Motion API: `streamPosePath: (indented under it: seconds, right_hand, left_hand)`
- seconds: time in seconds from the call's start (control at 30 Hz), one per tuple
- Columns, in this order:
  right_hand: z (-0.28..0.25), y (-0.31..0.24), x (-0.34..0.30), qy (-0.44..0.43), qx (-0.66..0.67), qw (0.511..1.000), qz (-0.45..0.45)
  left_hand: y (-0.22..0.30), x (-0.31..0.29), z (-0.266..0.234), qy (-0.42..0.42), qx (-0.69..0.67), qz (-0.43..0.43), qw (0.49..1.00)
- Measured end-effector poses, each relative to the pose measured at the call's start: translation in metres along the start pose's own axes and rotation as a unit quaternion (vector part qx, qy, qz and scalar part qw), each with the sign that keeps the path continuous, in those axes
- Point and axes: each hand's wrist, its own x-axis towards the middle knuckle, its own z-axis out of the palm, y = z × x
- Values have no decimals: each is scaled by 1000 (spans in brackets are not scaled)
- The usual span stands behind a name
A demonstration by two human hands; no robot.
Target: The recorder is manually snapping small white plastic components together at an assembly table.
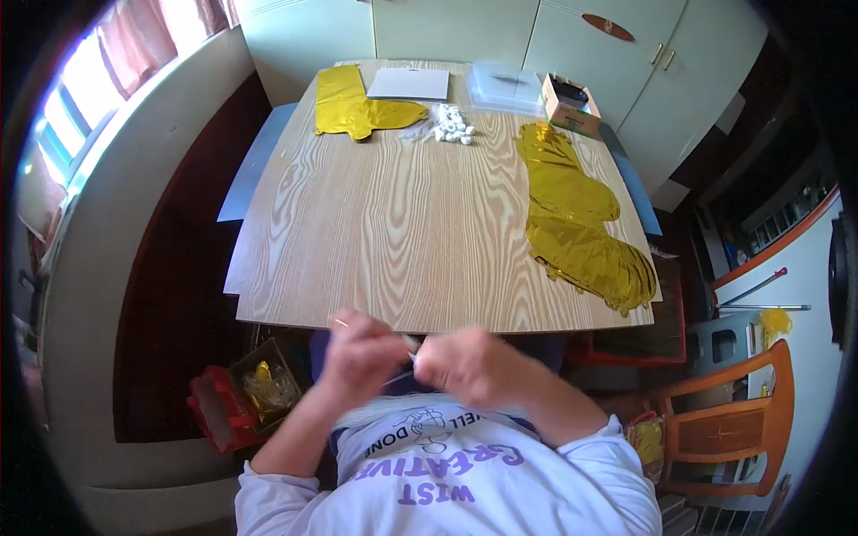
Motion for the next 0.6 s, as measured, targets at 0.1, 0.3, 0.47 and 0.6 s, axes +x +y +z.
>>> streamPosePath:
  seconds: [0.1,0.3,0.47,0.6]
  right_hand:
    - [-6,26,8,-1,-35,999,19]
    - [-5,-1,1,-14,-8,1000,8]
    - [11,22,-8,-56,58,993,92]
    - [4,-2,-1,-24,25,997,-76]
  left_hand:
    - [30,5,-2,-45,-220,11,974]
    - [14,4,-5,23,-26,-34,999]
    - [30,3,-8,88,-425,-139,890]
    - [8,1,-8,50,-5,-74,996]
